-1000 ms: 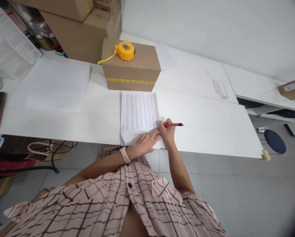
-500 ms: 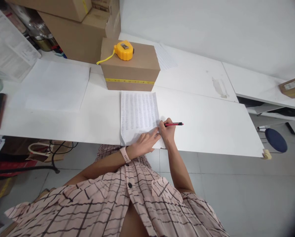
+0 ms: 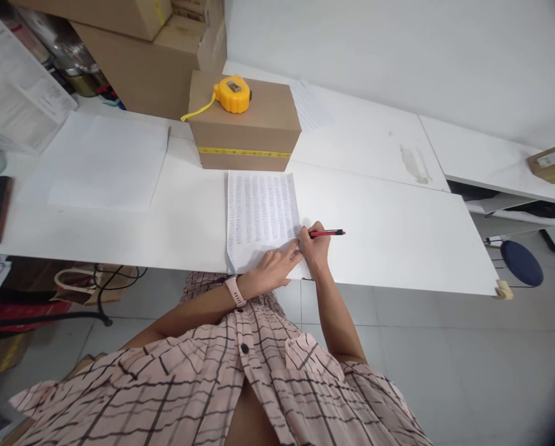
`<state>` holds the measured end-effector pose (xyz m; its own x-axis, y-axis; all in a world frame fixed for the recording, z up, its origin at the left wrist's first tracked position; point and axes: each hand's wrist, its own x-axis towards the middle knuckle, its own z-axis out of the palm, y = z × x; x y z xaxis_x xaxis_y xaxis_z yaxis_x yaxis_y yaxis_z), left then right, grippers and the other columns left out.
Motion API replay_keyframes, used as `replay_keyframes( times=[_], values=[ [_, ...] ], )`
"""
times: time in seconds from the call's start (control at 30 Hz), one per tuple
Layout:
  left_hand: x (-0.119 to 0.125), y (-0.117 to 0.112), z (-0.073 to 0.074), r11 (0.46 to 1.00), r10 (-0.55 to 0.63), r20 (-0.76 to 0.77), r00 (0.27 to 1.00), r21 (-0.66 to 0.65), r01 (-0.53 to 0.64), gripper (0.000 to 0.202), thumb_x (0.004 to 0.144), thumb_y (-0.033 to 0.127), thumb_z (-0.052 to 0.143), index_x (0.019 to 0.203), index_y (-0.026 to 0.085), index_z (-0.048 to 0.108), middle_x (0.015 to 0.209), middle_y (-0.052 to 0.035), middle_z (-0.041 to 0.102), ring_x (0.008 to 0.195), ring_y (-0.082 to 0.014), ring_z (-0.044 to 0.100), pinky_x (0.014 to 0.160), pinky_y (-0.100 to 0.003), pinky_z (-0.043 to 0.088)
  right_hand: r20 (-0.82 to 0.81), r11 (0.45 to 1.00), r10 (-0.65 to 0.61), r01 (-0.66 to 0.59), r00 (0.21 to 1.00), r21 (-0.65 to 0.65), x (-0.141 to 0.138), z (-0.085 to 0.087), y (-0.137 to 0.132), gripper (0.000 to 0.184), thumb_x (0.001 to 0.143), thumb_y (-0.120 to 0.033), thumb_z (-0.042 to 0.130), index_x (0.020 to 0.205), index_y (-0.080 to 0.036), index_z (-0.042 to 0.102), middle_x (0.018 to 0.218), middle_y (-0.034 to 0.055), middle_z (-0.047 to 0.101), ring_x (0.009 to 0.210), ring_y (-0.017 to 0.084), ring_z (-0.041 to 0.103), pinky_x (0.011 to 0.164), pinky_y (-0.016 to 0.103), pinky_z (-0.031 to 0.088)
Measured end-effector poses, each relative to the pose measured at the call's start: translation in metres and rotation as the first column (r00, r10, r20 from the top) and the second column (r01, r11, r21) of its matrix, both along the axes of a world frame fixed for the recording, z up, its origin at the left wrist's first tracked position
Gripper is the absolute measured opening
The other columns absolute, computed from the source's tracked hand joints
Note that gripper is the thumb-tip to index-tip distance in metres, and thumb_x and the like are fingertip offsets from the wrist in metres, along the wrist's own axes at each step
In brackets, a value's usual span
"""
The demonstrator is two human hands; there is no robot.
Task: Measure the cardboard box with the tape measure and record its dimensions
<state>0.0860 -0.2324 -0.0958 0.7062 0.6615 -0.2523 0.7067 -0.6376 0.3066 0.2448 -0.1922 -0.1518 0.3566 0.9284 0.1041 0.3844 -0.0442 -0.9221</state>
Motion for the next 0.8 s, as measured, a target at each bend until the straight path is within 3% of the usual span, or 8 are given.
replay_keyframes(
  times=[0.47,0.67,0.8],
  values=[
    [0.0001,-0.0007,-0.0027,0.999,-0.014,-0.024,1.000,0.033,0.014,0.059,0.085,0.027,0.079,0.134,0.021,0.047,0.164,-0.0180,0.035,0.100,-0.0267,0.068,0.083,-0.040,0.055,-0.007,1.000,0.005,-0.005,1.000,0.002,0.0012,-0.0011,0.0002,0.032,0.080,-0.028,0.061,0.063,-0.025,0.034,0.058,-0.0080,0.035,0.056,0.011,0.034,0.055,0.027,0.029],
    [-0.0002,-0.0006,-0.0033,1.000,-0.010,-0.005,1.000,0.017,0.010,0.060,0.085,0.026,0.079,0.136,0.019,0.047,0.167,-0.0202,0.027,0.103,-0.0285,0.069,0.085,-0.042,0.055,0.000,0.999,-0.045,0.045,0.999,0.030,-0.0013,0.0019,-0.0017,0.033,0.084,-0.032,0.060,0.066,-0.025,0.034,0.061,-0.0079,0.034,0.059,0.011,0.034,0.058,0.027,0.032],
    [-0.0012,-0.0014,-0.0045,1.000,-0.013,0.009,1.000,0.010,0.013,0.061,0.085,0.025,0.079,0.137,0.017,0.047,0.169,-0.0229,0.022,0.104,-0.0309,0.070,0.085,-0.043,0.055,0.006,0.987,-0.131,0.130,0.991,0.093,0.0015,0.0014,-0.0013,0.024,0.091,-0.042,0.060,0.081,-0.024,0.047,0.075,-0.0043,0.049,0.070,0.014,0.046,0.069,0.029,0.042]
  ],
)
